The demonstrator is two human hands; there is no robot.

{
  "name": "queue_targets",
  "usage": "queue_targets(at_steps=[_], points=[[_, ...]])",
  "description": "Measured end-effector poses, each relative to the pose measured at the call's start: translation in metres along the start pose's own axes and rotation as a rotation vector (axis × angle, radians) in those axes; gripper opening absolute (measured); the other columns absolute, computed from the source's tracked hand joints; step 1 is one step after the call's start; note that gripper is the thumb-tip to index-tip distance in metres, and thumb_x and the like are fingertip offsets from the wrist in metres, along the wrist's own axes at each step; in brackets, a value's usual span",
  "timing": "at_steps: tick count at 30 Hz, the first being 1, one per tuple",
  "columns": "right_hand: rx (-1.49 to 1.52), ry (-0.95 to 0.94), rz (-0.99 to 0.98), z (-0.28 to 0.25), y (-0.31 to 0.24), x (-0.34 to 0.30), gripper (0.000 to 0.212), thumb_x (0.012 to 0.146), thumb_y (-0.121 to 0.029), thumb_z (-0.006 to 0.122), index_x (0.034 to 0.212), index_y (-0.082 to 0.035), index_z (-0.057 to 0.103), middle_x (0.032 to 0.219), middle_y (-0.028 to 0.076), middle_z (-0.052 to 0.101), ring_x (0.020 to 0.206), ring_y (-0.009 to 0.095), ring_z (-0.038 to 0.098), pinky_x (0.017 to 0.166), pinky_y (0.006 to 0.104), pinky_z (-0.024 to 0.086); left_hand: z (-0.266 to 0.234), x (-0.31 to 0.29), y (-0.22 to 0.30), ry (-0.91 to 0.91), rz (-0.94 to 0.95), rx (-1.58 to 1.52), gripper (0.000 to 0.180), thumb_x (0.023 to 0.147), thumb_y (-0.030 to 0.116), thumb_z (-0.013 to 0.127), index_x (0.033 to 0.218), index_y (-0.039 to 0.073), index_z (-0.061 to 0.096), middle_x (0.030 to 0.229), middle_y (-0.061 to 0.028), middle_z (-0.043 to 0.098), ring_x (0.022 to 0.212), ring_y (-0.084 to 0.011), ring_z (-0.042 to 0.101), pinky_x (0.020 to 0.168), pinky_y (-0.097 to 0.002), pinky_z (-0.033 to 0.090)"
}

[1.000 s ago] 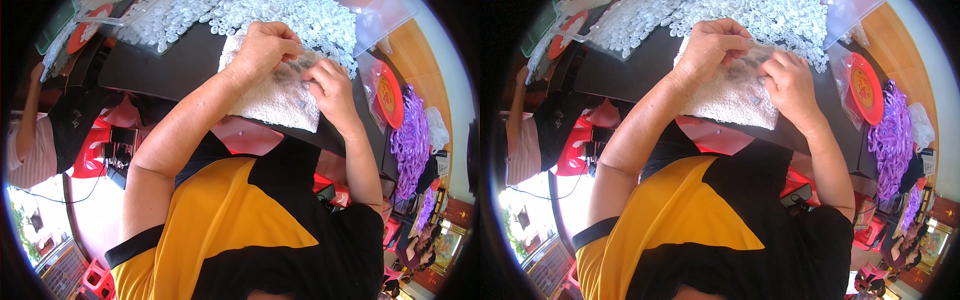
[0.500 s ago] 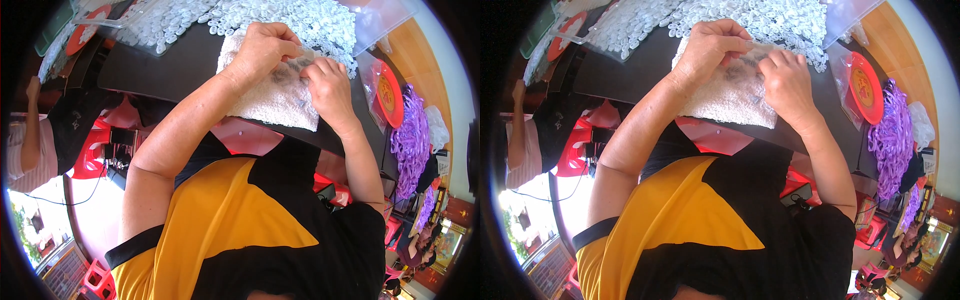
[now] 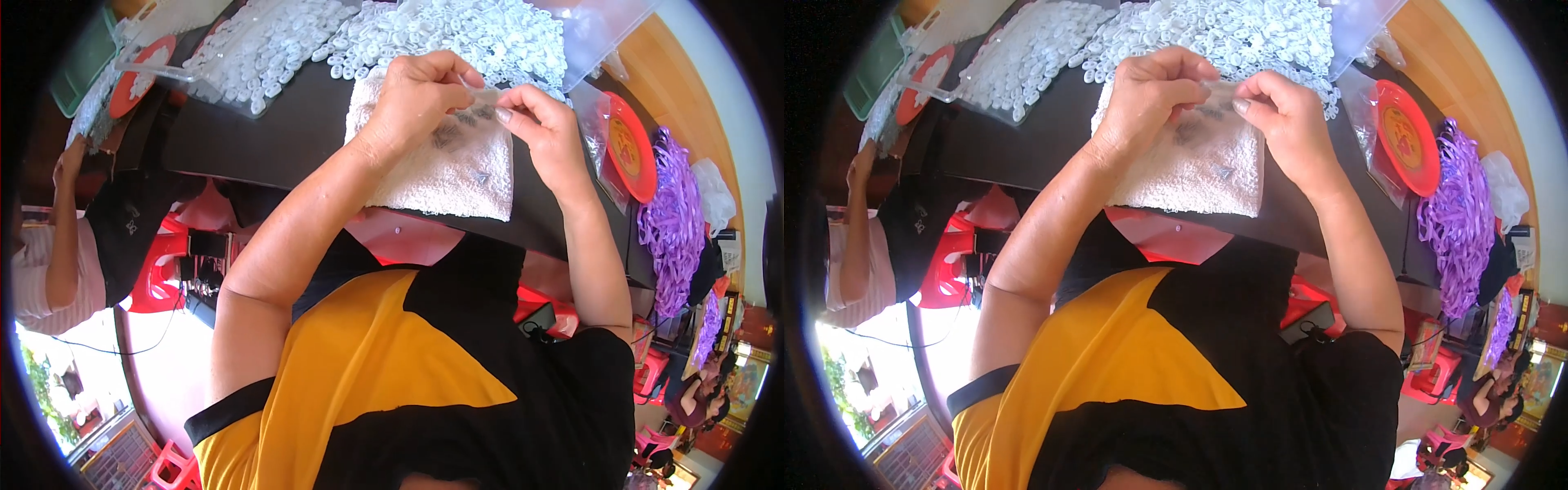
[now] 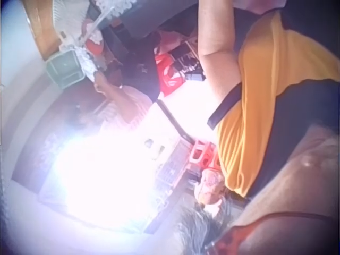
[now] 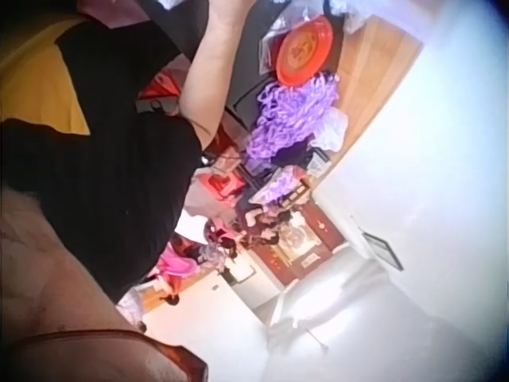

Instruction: Assembling small white plastic components by hand at a workshop table.

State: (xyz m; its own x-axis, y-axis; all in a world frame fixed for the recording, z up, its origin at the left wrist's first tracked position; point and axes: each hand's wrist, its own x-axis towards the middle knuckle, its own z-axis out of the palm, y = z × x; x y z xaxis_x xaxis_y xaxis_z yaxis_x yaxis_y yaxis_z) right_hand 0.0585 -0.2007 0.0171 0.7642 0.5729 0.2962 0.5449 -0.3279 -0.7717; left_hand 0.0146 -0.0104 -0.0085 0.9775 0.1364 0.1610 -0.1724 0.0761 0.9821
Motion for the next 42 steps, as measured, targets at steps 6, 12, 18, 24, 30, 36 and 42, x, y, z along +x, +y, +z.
queue_targets(at_steps=[6,12,18,24,30,36,42], points=[[0.188,0.008,0.09,0.002,0.001,0.007,0.01,0.085,-0.006,0.062,0.091,0.002,0.064,0.08,0.001,0.064,0.076,0.007,0.055,0.071,0.0237,0.045,0.005,-0.006,0.006,-0.014,0.051,0.213,0.015,0.075,0.004,0.063,0.088,-0.001,0.07,0.075,-0.005,0.067,0.066,-0.0088,0.057,0.061,-0.0258,0.048],[0.209,0.031,0.109,0.007,0.006,0.005,0.011,0.086,-0.007,0.062,0.092,0.002,0.065,0.081,0.002,0.065,0.077,0.008,0.056,0.072,0.0245,0.046,0.005,-0.003,-0.007,-0.049,0.402,0.412,0.009,0.08,0.005,0.067,0.087,0.0,0.068,0.078,-0.0025,0.063,0.068,-0.0091,0.058,0.062,-0.0261,0.047],[0.234,0.031,0.106,0.011,0.01,0.003,0.011,0.085,-0.006,0.062,0.092,0.001,0.065,0.081,0.004,0.066,0.077,0.009,0.058,0.071,0.0255,0.047,0.005,-0.001,-0.008,-0.037,0.639,0.627,0.006,0.077,0.002,0.066,0.082,-0.001,0.065,0.075,-0.0074,0.058,0.067,-0.0185,0.058,0.061,-0.0291,0.048],[0.177,0.055,0.032,0.016,0.013,0.001,0.013,0.086,-0.007,0.06,0.094,0.003,0.063,0.082,0.01,0.067,0.075,0.015,0.06,0.072,0.0275,0.048,0.006,-0.002,-0.008,-0.037,0.567,0.615,0.006,0.076,0.002,0.065,0.081,0.0,0.063,0.075,-0.0078,0.058,0.07,-0.0204,0.058,0.062,-0.0307,0.048],[0.196,0.057,0.049,0.012,0.016,0.002,0.012,0.087,-0.007,0.06,0.093,0.003,0.061,0.082,0.011,0.067,0.075,0.017,0.061,0.071,0.0287,0.048,0.011,0.001,-0.01,0.033,0.716,0.669,0.008,0.07,0.001,0.065,0.074,0.003,0.059,0.073,-0.0085,0.057,0.071,-0.0292,0.057,0.06,-0.0393,0.048],[0.177,0.02,0.095,0.01,0.015,0.0,0.014,0.087,-0.01,0.06,0.092,0.003,0.061,0.079,0.01,0.066,0.073,0.016,0.059,0.07,0.0282,0.047,0.011,0.001,-0.012,-0.005,0.821,0.782,0.007,0.071,0.001,0.065,0.075,0.003,0.059,0.073,-0.0093,0.056,0.071,-0.0296,0.056,0.061,-0.0397,0.048],[0.216,0.019,0.092,0.011,0.015,0.0,0.014,0.088,-0.011,0.061,0.091,0.003,0.061,0.078,0.009,0.065,0.072,0.015,0.058,0.068,0.0278,0.047,0.008,-0.006,-0.005,-0.063,0.376,0.47,0.005,0.08,0.005,0.064,0.081,0.0,0.062,0.076,-0.0061,0.057,0.067,-0.0167,0.056,0.062,-0.0281,0.045]])
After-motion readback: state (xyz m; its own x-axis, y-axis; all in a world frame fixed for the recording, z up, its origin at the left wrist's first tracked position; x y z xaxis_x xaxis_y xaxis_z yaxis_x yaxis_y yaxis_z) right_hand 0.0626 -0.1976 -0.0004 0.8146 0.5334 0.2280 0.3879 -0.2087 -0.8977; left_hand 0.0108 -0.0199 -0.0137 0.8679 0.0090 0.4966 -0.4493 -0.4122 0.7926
